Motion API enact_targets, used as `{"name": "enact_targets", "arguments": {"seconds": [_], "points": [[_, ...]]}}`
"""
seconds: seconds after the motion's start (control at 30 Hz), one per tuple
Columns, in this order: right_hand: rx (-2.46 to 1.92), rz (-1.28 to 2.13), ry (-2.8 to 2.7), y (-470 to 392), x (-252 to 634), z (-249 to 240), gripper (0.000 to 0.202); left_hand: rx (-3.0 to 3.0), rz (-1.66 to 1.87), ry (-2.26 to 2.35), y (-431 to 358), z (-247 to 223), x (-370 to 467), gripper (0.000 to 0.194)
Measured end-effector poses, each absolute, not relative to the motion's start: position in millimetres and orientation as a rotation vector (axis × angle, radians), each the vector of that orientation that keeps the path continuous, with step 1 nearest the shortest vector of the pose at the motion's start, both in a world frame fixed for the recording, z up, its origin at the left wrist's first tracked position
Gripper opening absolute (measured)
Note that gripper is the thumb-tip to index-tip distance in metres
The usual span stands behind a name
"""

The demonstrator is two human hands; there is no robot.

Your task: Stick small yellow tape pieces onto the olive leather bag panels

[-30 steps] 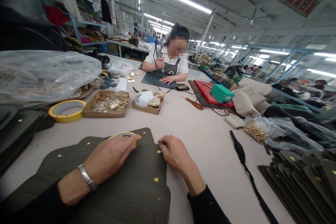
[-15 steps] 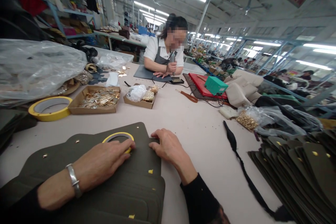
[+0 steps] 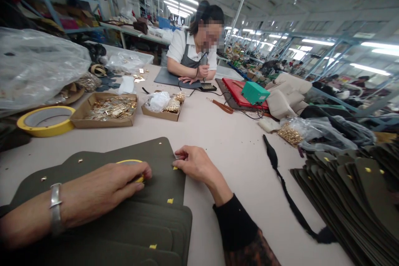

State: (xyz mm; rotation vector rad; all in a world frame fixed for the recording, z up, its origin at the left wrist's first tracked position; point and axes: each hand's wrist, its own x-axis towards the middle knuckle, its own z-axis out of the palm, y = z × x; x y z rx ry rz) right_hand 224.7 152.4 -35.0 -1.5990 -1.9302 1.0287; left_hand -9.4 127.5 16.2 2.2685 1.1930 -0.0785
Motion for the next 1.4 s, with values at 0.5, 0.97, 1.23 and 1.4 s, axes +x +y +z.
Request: {"name": "enact_targets", "arguments": {"seconds": [0.5, 0.97, 1.23, 1.4], "points": [[-1.292, 1.500, -1.975, 144, 219, -37, 0.017, 2.208, -0.037, 1.166, 130, 36, -17, 0.030], [-0.952, 0.626, -2.081, 127, 189, -10, 0.020, 2.356, 0.277, 1.246, 133, 0, -8, 0.059], [-0.940, 0.485, -2.086, 127, 186, -15, 0.017, 2.395, 0.496, 1.173, 131, -12, -2, 0.055], [-0.964, 0.343, -2.102, 126, 186, -18, 0.017, 2.407, 0.552, 1.194, 125, -6, 3, 0.047]]}}
